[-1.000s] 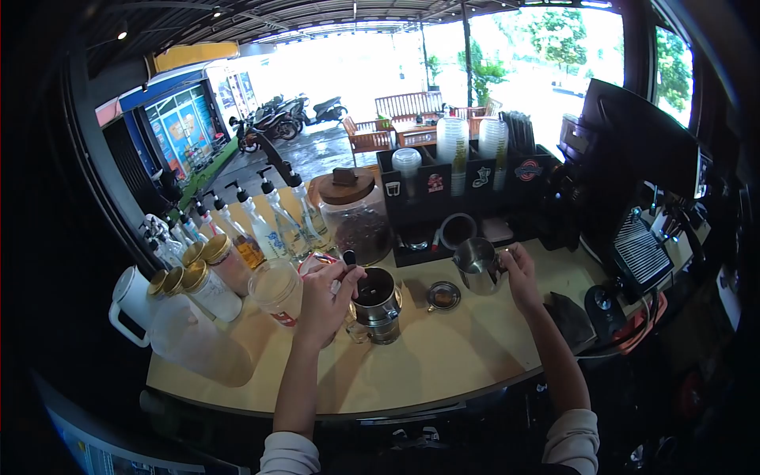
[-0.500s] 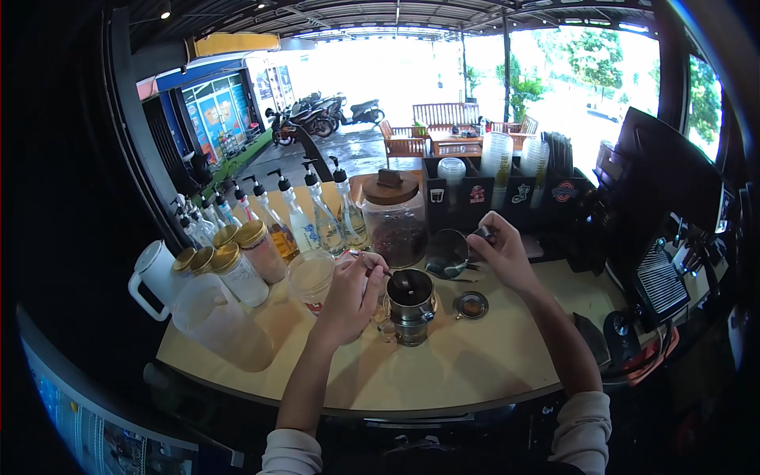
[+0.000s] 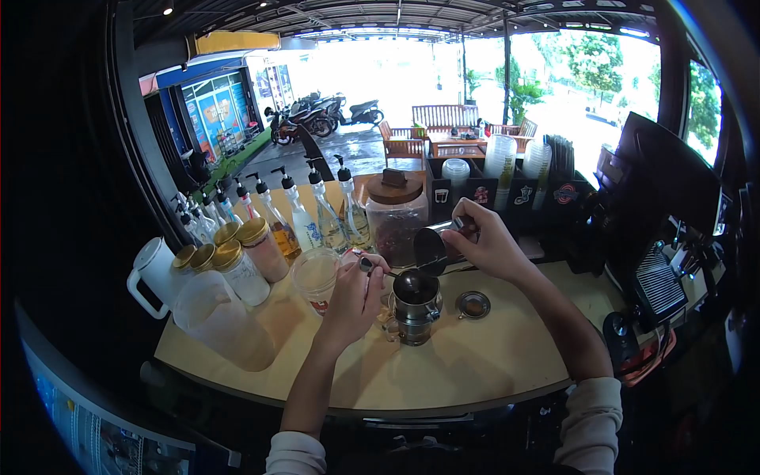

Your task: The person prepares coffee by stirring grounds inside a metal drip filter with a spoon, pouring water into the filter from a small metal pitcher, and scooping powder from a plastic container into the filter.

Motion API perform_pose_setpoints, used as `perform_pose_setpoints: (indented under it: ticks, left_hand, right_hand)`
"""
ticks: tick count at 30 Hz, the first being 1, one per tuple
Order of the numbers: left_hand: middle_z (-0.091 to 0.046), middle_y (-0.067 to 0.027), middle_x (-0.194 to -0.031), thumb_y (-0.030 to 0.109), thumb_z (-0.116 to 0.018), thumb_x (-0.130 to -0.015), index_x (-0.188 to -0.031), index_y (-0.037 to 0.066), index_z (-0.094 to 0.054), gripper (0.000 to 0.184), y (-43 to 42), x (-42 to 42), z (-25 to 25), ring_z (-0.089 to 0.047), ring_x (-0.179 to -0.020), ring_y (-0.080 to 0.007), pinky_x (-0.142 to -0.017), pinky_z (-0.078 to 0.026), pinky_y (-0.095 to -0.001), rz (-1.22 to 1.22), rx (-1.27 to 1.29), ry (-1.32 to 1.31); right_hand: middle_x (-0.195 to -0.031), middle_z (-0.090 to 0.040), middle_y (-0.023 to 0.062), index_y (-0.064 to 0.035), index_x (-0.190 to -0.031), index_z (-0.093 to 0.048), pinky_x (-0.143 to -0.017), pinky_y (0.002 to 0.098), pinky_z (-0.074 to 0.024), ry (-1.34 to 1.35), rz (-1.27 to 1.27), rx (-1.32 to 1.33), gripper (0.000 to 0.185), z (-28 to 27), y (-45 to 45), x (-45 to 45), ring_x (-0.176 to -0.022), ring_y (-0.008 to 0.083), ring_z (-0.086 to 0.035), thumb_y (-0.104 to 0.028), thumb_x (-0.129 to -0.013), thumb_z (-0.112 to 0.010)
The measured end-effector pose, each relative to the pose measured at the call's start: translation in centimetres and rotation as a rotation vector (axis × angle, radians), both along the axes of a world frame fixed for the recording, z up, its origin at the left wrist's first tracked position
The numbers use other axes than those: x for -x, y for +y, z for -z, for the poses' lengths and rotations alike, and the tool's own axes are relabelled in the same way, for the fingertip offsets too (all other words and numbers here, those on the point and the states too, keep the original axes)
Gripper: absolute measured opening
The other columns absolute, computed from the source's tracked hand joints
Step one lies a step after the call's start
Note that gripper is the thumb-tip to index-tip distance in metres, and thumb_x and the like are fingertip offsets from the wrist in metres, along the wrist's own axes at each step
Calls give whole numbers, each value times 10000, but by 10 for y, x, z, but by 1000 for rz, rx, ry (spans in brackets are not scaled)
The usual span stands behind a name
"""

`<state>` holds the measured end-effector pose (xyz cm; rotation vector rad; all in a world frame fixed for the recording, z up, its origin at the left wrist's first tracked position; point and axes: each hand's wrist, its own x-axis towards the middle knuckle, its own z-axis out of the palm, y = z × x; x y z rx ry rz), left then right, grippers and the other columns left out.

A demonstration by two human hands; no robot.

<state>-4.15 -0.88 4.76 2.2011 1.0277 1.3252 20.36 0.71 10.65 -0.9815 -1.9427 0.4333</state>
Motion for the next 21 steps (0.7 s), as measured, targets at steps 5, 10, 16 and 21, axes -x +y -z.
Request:
perform_pose_setpoints:
  ticks: [5,10,16,21]
  left_hand:
    - [-533,-106,-760,88,-436,-944,-927,15,-527,118,-2,0,-1,-549,-725,-247,-736,-407,-393,18,-18,-41]
    - [-535,-100,-767,92,-431,-948,-933,14,-530,126,-3,2,-1,-549,-736,-242,-750,-410,-391,6,-50,-20]
    - [-540,-92,-778,99,-434,-950,-947,20,-536,129,-2,3,0,-547,-766,-236,-778,-406,-382,2,-47,-17]
    - [-540,-81,-772,104,-436,-950,-952,29,-538,127,-2,4,0,-543,-769,-239,-819,-385,-391,-11,-29,-7]
  right_hand:
    - [-683,-411,-22,-34,-846,-413,-533,223,-371,19,-32,-7,248,-4,-4,6,-628,32,-406,-85,-865,-655]
    - [-698,-452,-2,-27,-846,-416,-543,223,-427,12,-46,-5,250,-2,-2,8,-638,34,-465,-79,-862,-660]
    - [-712,-470,24,-18,-857,-426,-551,224,-444,-47,-26,-26,240,-5,-5,10,-652,46,-518,-66,-855,-662]
    - [-873,-517,110,39,-930,-462,-627,284,-500,-77,-20,30,253,-7,-5,11,-723,158,-594,-65,-825,-667]
